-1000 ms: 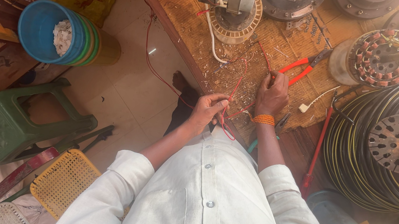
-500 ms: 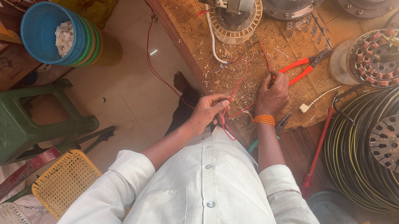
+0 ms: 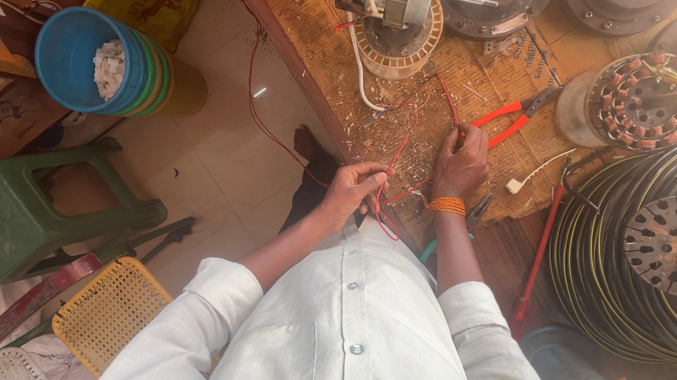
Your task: The person is working on electrical components, specifically a motor or fan assembly, using pliers and a screwdriver. They strip wires, adjust internal parts, and interact with another person who hands over a component.
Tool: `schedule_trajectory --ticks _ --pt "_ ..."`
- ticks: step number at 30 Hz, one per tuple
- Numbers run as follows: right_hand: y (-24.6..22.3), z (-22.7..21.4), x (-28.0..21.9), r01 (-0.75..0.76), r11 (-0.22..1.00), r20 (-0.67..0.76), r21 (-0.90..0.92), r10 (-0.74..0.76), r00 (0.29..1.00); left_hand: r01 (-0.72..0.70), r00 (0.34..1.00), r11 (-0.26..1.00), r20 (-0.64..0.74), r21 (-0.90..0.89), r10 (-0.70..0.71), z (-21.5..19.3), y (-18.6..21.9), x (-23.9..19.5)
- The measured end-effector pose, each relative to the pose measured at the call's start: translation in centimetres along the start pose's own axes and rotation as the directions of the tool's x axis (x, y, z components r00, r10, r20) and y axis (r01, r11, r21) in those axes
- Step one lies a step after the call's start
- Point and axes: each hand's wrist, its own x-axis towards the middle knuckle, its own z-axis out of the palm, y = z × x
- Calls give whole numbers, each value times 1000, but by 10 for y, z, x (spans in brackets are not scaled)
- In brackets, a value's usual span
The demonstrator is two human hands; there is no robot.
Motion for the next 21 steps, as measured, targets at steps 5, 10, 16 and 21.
schedule_trajectory --ticks 5,10,16,21 --pt "0 1 0 2 1000 -6 -1 -2 1000 -5 1000 1000 13 -11 5 -1 -1 0" --pt "-2 -1 0 -23 1000 13 18 23 1000 1 1000 1000 8 -5 -1 -2 -1 0" --pt "-2 -3 -1 -2 1000 -7 7 2 1000 -4 1000 1000 -1 25 4 -2 -2 0" --pt "-3 -2 0 2 1000 1 16 -2 1000 5 1000 1000 1 11 -5 -2 -2 0"
